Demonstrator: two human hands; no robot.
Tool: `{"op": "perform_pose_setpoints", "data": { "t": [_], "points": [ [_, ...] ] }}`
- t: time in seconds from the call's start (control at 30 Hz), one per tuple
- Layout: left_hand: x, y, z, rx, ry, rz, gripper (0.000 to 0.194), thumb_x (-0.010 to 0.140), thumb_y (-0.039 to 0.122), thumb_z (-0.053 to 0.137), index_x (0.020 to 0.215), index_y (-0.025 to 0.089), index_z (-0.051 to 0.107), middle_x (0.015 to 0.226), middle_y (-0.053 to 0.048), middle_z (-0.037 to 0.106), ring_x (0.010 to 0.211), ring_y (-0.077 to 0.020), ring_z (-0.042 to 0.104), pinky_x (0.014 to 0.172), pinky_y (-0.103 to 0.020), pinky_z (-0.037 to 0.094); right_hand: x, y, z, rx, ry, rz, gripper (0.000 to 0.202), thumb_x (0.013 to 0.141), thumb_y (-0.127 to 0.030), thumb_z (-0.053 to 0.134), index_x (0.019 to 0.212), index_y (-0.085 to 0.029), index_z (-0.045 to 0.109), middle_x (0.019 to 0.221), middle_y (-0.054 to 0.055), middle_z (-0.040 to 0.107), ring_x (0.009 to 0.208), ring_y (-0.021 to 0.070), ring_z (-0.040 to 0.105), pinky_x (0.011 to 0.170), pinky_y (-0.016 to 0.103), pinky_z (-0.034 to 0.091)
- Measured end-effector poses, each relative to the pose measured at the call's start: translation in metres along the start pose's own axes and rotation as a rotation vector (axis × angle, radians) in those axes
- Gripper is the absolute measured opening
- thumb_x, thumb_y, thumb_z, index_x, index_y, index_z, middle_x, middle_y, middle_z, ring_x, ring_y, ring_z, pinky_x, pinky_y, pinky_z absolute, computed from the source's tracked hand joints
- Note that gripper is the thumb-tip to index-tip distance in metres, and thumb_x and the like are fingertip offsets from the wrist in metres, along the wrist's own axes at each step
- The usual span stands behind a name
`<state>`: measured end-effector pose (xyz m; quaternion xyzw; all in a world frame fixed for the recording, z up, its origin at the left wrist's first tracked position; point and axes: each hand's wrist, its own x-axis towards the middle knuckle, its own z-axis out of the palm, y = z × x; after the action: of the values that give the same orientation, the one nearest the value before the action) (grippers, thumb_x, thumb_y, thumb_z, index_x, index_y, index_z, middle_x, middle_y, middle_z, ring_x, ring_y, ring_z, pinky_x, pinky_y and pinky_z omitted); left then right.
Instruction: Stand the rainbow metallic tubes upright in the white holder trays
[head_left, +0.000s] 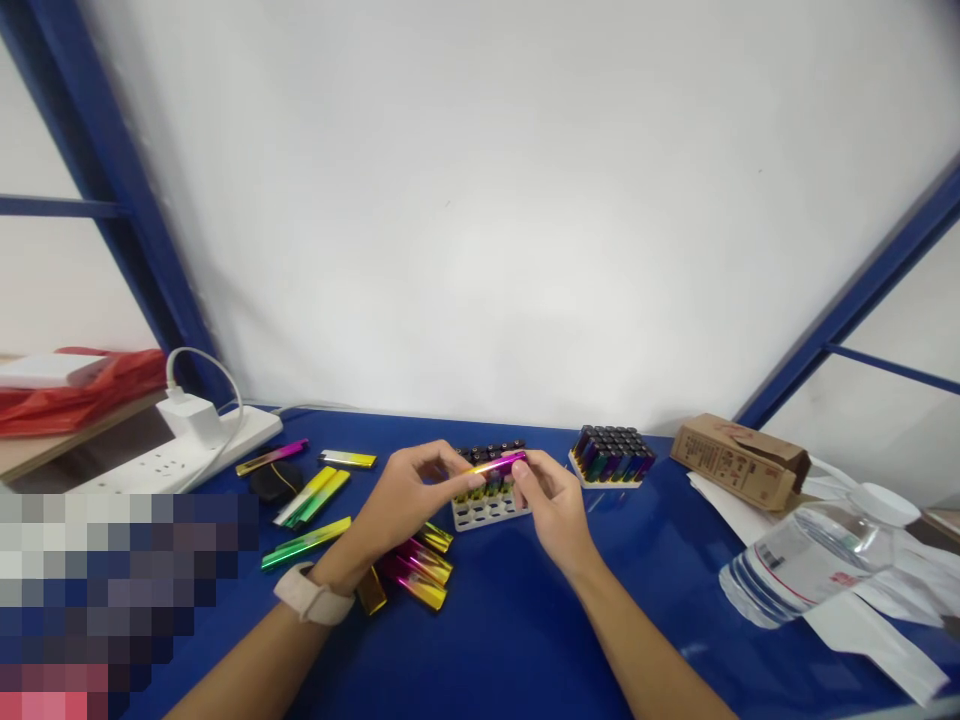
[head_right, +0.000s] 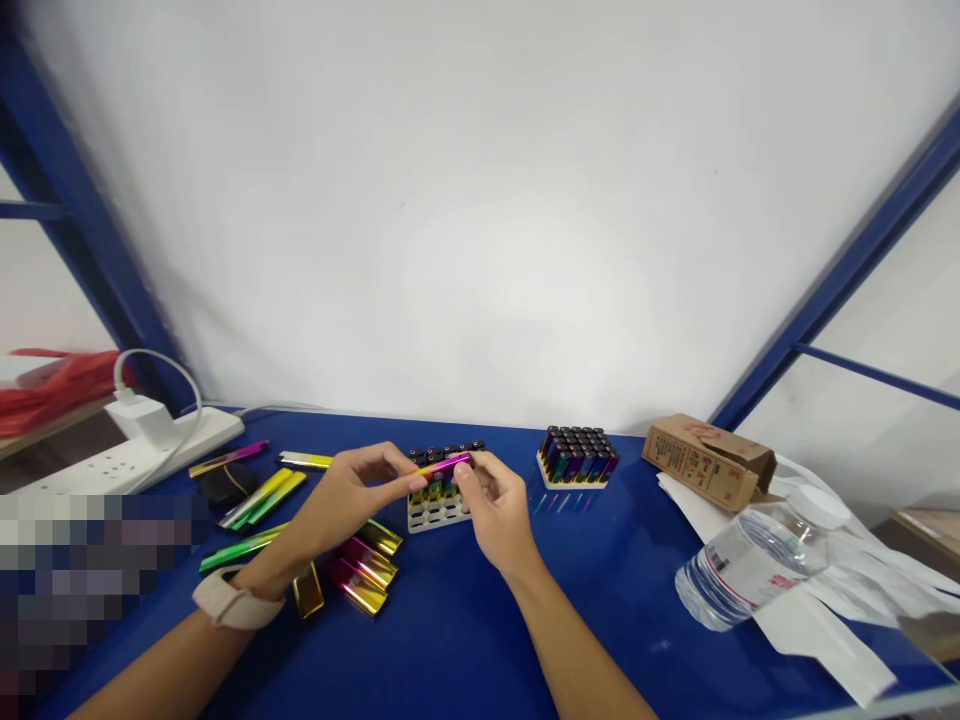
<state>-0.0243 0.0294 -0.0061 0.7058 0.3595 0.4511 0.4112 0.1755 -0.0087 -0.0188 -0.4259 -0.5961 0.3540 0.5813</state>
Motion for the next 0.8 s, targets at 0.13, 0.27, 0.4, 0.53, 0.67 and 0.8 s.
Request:
{"op": "perform_pose_setpoints", "data": {
  "t": [0.13, 0.27, 0.4, 0.53, 0.67, 0.8],
  "points": [
    [-0.002, -0.005, 0.002, 0.208, 0.088, 0.079, 0.028, 0.083, 0.047, 0.073, 0.086, 0.02, 0.065, 0.081, 0.0, 0.066, 0.07, -0.0143, 0.059, 0.064, -0.028, 0.048, 0.005, 0.004, 0.0, 0.022, 0.163, -0.062, 0.034, 0.095, -0.05, 0.057, 0.086, -0.019, 0.064, 0.08, 0.004, 0.065, 0.073, 0.0166, 0.059, 0.069, 0.03, 0.05],
    [0.0, -0.016, 0.0, 0.389, 0.224, 0.129, 0.035, 0.084, 0.047, 0.071, 0.105, 0.021, 0.06, 0.094, -0.002, 0.063, 0.08, -0.0168, 0.06, 0.071, -0.031, 0.051, 0.009, 0.006, 0.001, 0.202, 0.206, 0.021, 0.033, 0.094, -0.054, 0.056, 0.091, -0.021, 0.054, 0.078, 0.003, 0.069, 0.064, 0.0158, 0.062, 0.059, 0.029, 0.051],
    [0.0, -0.029, -0.001, 0.478, 0.071, 0.083, 0.055, 0.081, 0.045, 0.073, 0.127, 0.024, 0.052, 0.117, -0.006, 0.062, 0.1, -0.0228, 0.062, 0.082, -0.036, 0.054, 0.011, 0.009, -0.002, 0.261, 0.173, 0.137, 0.038, 0.088, -0.058, 0.063, 0.097, -0.022, 0.054, 0.056, -0.008, 0.049, 0.04, 0.0065, 0.034, 0.039, 0.019, 0.026],
    [-0.002, -0.038, 0.001, 0.539, -0.03, 0.047, 0.06, 0.084, 0.042, 0.07, 0.136, 0.024, 0.045, 0.126, -0.008, 0.06, 0.112, -0.0264, 0.06, 0.093, -0.041, 0.052, 0.012, 0.015, -0.006, 0.348, 0.179, 0.251, 0.052, 0.088, -0.068, 0.055, 0.079, -0.017, 0.059, 0.052, -0.008, 0.036, 0.039, 0.004, 0.022, 0.039, 0.019, 0.015],
    [-0.003, -0.039, 0.0, 0.56, -0.057, 0.012, 0.063, 0.085, 0.045, 0.068, 0.139, 0.025, 0.042, 0.129, -0.009, 0.059, 0.115, -0.0275, 0.06, 0.097, -0.042, 0.051, 0.015, 0.019, -0.01, 0.384, 0.233, 0.373, 0.05, 0.087, -0.06, 0.052, 0.059, -0.019, 0.046, 0.046, -0.009, 0.027, 0.037, 0.0041, 0.018, 0.037, 0.02, 0.011],
    [-0.003, -0.036, -0.001, 0.574, -0.087, -0.009, 0.064, 0.086, 0.048, 0.066, 0.141, 0.024, 0.041, 0.131, -0.01, 0.059, 0.117, -0.0283, 0.06, 0.099, -0.043, 0.051, 0.016, 0.017, -0.011, 0.413, 0.267, 0.399, 0.041, 0.084, -0.047, 0.047, 0.053, -0.022, 0.04, 0.042, -0.009, 0.023, 0.035, 0.0049, 0.014, 0.036, 0.019, 0.009]
  ]
}}
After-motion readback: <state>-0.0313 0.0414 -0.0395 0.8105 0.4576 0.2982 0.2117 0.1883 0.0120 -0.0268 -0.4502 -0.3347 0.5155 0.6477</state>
